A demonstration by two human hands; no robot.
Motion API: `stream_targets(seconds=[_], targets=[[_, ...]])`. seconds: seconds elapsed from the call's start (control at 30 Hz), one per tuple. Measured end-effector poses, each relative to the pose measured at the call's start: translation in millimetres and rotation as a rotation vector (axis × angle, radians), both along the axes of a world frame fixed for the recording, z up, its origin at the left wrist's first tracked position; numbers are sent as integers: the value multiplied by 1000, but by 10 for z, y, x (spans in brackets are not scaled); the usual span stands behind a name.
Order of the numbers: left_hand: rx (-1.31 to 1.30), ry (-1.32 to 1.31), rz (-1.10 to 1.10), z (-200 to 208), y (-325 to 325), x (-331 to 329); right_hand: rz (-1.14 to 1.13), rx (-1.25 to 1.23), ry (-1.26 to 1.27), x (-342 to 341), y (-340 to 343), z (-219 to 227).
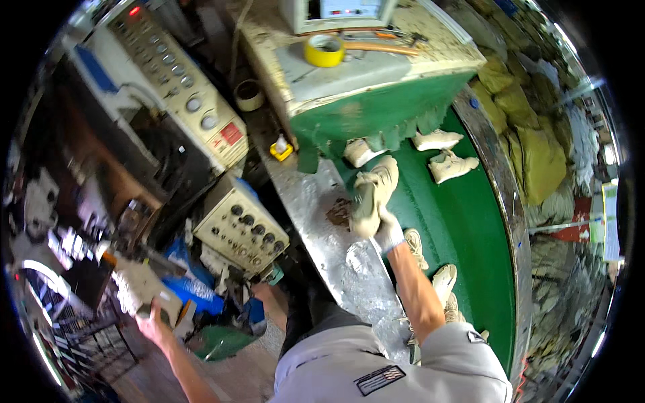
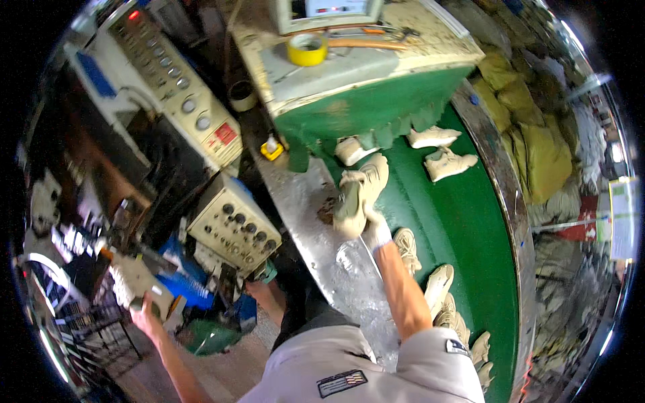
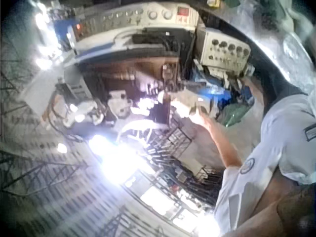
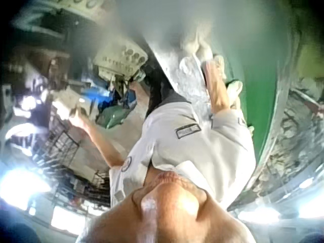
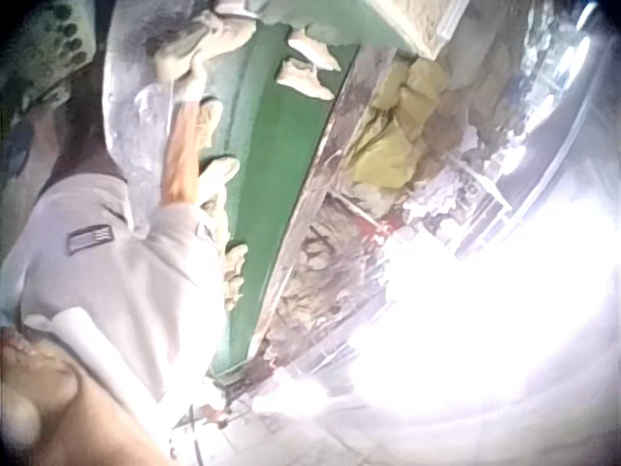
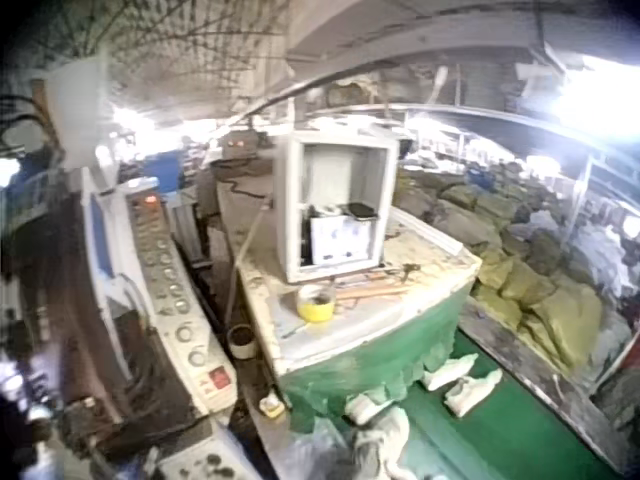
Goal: The person picks up shoe uppers from a conveyor belt, positions them onto a toe-lasting machine, aligns the material for shaping, and operates the machine's control panel to process the shoes.
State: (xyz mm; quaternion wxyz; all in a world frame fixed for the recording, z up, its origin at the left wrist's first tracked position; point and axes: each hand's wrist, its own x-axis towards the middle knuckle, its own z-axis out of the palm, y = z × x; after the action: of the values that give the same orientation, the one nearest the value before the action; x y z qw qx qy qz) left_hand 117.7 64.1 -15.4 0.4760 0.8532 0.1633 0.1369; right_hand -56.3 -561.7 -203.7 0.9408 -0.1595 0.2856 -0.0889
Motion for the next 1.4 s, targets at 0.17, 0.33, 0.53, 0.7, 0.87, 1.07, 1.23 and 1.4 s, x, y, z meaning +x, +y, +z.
stream_targets(seconds=[0.17, 0.33, 0.53, 0.7, 0.87, 1.07, 1.23, 1.4], targets=[[-1, -3, -81, 302, -334, 15, 53, 276, -275, 139, 1682, 1447], [-134, 34, -87, 369, -144, 55, 306, 568, -194, 645, 2739, 1257], [-464, 180, -320, 438, 909, -90, 615, -178, -243, 1260, 3783, 2234], [-840, 279, -406, 458, 492, 411, 744, -240, -258, 1754, 4330, 2168], [-698, 221, -199, 310, 549, 762, 690, -382, -246, 2193, 4623, 2036], [-666, 13, -50, 223, 564, 952, 603, -439, -273, 2540, 4884, 1954], [-880, -15, -24, 53, 413, 868, 516, -421, -168, 2694, 5014, 1901], [-1079, 254, -80, -136, 199, 721, 473, -477, -133, 2752, 5053, 1652]])
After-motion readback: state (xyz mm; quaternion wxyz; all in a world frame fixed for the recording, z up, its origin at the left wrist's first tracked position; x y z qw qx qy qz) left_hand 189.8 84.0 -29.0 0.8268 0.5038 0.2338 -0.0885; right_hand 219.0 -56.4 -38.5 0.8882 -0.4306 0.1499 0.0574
